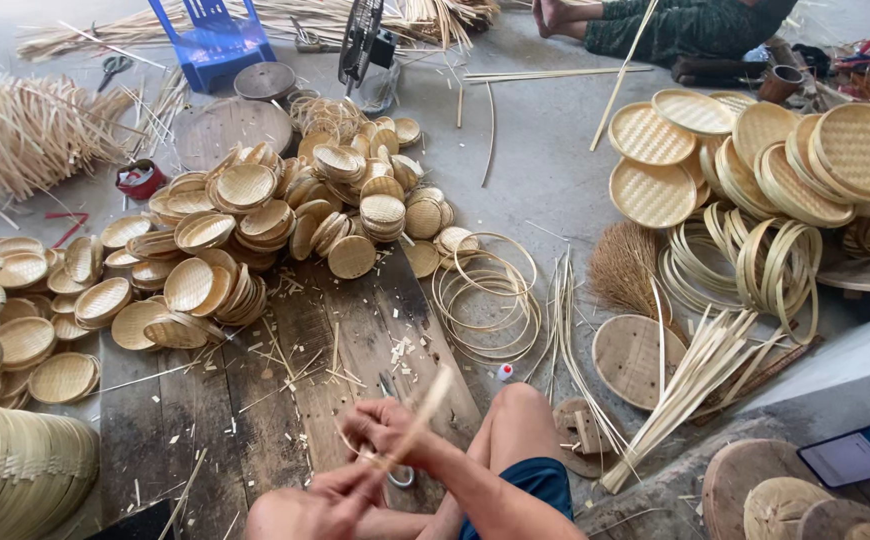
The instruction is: The person is assembling circular bamboo hoops by wrapping thin bamboo strips around a frame and trimming the excess with shears.
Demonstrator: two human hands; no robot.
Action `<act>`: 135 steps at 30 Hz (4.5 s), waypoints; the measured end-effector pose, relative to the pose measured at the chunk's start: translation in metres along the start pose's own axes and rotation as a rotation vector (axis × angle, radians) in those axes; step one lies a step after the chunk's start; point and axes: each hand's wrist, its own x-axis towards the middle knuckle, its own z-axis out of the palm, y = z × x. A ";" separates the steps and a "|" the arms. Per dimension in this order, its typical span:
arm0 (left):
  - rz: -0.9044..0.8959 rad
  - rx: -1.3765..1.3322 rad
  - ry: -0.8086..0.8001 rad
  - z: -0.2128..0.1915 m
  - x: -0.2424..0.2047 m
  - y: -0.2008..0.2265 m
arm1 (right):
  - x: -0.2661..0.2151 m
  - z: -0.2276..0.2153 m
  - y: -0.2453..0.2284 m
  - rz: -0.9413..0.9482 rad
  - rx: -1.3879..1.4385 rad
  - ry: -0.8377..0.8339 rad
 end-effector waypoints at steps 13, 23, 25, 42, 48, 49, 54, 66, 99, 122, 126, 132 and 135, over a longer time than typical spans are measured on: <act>0.039 0.045 0.193 -0.023 0.019 0.010 | -0.042 0.020 -0.024 -0.357 -0.319 0.021; 0.045 -0.246 -0.255 0.033 -0.013 0.051 | 0.026 -0.016 0.022 -0.129 0.476 -0.384; 0.062 -0.141 -0.050 0.017 -0.009 0.066 | 0.022 -0.016 0.000 -0.057 0.170 -0.040; 0.261 -0.317 0.418 0.028 0.007 0.111 | 0.005 0.001 0.030 -0.188 0.727 0.087; 0.692 0.289 0.717 0.050 -0.001 0.129 | 0.015 0.021 0.033 -0.104 0.881 0.037; 0.733 0.440 0.780 0.051 -0.003 0.129 | 0.015 0.023 0.030 -0.121 0.891 -0.013; 0.466 0.031 0.401 0.015 -0.002 0.116 | 0.009 0.003 0.004 -0.272 0.211 0.042; -0.014 -0.214 0.254 0.017 0.026 0.020 | -0.022 0.014 -0.033 -0.457 -0.568 0.219; 0.930 0.588 0.651 0.014 0.021 0.112 | -0.043 0.005 -0.035 -0.116 -0.160 0.309; 0.610 0.359 0.454 -0.006 -0.018 0.104 | -0.097 0.043 -0.019 -0.305 0.029 0.068; 0.930 0.540 0.512 0.015 -0.028 0.098 | -0.089 0.022 -0.043 -0.131 1.056 0.096; 0.944 0.548 0.658 0.021 -0.009 0.103 | -0.088 0.031 -0.024 -0.285 0.605 0.129; 0.570 0.381 0.794 0.013 0.014 0.099 | -0.099 0.050 -0.005 -0.272 0.177 0.134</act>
